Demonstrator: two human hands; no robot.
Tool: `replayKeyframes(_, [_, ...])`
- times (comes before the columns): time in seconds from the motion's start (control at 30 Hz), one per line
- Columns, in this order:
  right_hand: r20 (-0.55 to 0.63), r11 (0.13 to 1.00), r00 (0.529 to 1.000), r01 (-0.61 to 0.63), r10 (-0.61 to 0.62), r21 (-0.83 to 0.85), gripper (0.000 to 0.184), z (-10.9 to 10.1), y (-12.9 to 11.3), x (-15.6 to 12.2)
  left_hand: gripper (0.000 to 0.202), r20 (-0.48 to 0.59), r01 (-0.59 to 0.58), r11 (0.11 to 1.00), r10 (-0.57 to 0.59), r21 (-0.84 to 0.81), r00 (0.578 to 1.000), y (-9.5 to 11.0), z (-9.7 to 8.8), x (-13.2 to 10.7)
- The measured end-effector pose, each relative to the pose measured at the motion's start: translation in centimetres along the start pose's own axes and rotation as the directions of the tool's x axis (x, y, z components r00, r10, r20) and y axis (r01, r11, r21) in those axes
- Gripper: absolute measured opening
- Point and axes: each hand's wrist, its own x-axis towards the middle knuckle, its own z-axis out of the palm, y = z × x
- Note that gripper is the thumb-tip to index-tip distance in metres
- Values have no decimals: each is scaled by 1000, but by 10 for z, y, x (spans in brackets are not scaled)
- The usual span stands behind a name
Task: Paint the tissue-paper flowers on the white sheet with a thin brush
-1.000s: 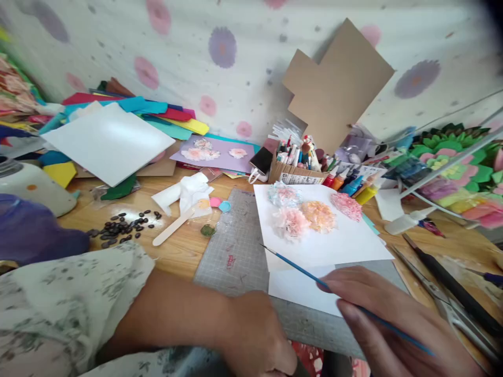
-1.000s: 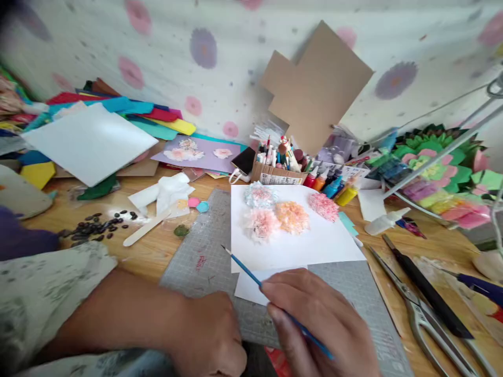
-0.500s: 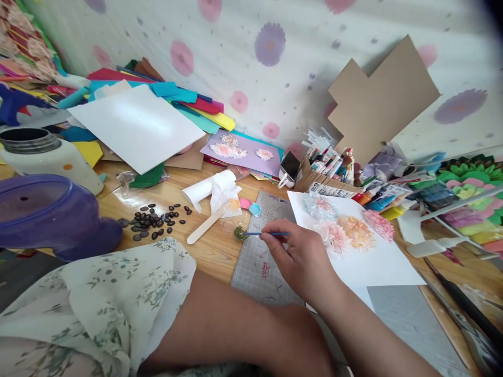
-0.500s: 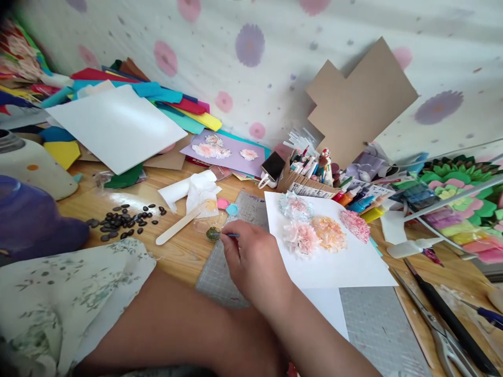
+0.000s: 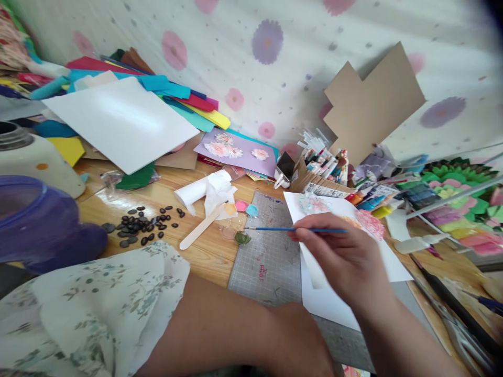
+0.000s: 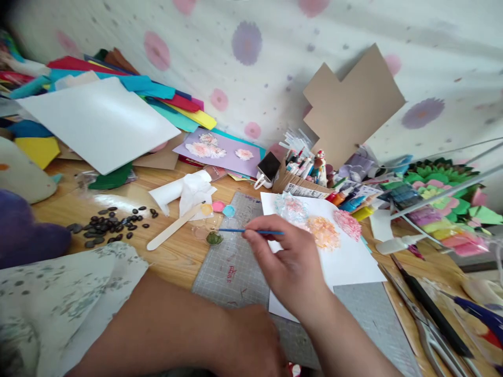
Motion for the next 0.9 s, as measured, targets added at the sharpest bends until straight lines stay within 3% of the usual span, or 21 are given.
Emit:
replayKeyframes(0.17, [-305, 930, 946, 9, 112, 367, 7, -79, 12, -24, 29, 83, 127, 992, -128, 13, 988, 20, -8, -10])
replayKeyframes(0.27, [-431, 926, 888, 14, 163, 378, 6, -121, 28, -46, 8, 64, 282, 958, -278, -52, 958, 19, -5, -11])
replayKeyframes(0.33, [-462, 929, 866, -7, 191, 371, 6, -138, 40, -61, 12, 60, 411, 873, -410, -263, 910, 16, -4, -10])
replayKeyframes(0.43, [-460, 920, 856, -45, 237, 391, 6, -147, 60, -80, 33, 99, 468, 676, -509, -569, 855, 11, -4, -11])
replayKeyframes(0.53, [-424, 902, 863, -79, 274, 424, 7, -144, 75, -92, 51, 103, 405, 523, -513, -750, 852, 7, -5, -10])
replayKeyframes(0.7, [-333, 908, 899, -141, 285, 395, 13, -140, 93, -101, 47, 73, 243, 274, -511, -930, 857, 3, -8, -8])
replayKeyframes(0.8, [-307, 907, 906, -157, 290, 391, 16, -139, 102, -103, 39, 78, 195, 201, -477, -960, 875, 4, -10, -7])
replayKeyframes(0.9, [-299, 893, 907, -153, 297, 422, 17, -137, 108, -103, 31, 28, 143, 196, -494, -970, 869, 5, -11, -8])
